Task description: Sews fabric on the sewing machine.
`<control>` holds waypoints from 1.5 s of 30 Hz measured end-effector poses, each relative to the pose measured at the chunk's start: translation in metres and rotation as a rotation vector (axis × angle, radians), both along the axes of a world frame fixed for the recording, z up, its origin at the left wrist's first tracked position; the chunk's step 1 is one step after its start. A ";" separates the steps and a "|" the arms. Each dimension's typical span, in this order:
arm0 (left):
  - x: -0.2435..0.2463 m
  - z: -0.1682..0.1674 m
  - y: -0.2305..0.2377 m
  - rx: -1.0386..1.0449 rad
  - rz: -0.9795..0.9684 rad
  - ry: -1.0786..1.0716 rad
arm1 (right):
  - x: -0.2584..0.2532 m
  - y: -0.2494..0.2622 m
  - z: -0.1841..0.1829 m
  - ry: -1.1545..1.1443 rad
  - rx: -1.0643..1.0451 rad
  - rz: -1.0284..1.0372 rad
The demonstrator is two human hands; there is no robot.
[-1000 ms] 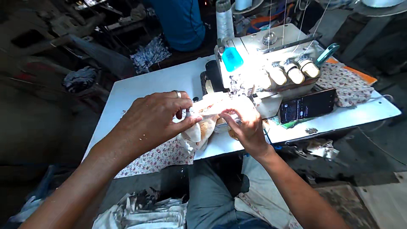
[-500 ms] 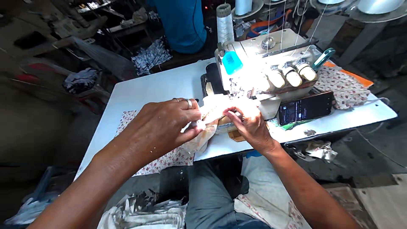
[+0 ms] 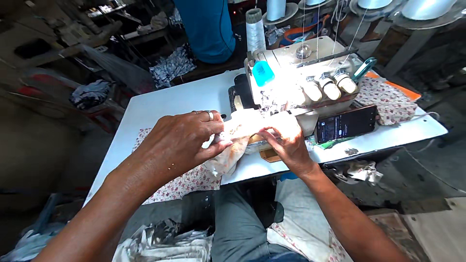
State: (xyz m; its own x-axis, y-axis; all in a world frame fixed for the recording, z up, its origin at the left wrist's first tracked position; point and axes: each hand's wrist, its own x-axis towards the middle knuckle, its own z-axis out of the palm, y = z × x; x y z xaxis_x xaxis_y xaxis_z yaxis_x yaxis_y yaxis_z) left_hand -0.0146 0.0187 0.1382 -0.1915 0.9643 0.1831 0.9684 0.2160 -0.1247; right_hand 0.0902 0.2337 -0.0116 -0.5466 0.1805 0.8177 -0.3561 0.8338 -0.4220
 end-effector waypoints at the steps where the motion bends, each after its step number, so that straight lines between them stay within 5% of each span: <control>1: 0.000 0.000 0.000 0.003 0.003 0.002 | 0.000 0.000 0.000 0.007 -0.003 0.001; 18: 0.017 -0.002 0.006 0.139 0.002 0.046 | 0.011 0.005 0.012 -0.119 0.111 -0.026; 27: 0.094 -0.086 0.037 0.341 0.038 -0.212 | 0.050 0.017 -0.003 -0.191 0.282 -0.074; 37: 0.105 -0.090 0.052 0.317 0.201 -0.087 | 0.044 0.022 -0.008 -0.182 0.226 -0.053; 41: 0.086 -0.085 0.063 0.349 0.267 -0.166 | 0.037 0.025 -0.009 -0.161 0.042 -0.017; 45: 0.047 -0.051 0.064 0.334 0.226 -0.588 | 0.051 0.010 -0.020 -0.239 -0.456 -0.028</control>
State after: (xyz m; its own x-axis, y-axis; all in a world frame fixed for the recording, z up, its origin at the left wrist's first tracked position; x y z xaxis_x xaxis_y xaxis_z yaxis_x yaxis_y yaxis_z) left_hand 0.0321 0.0830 0.0868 -0.5381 0.7996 0.2665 0.7817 0.3552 0.5126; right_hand 0.1415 0.2440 -0.0311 -0.6983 0.5067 0.5056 -0.1859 0.5537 -0.8117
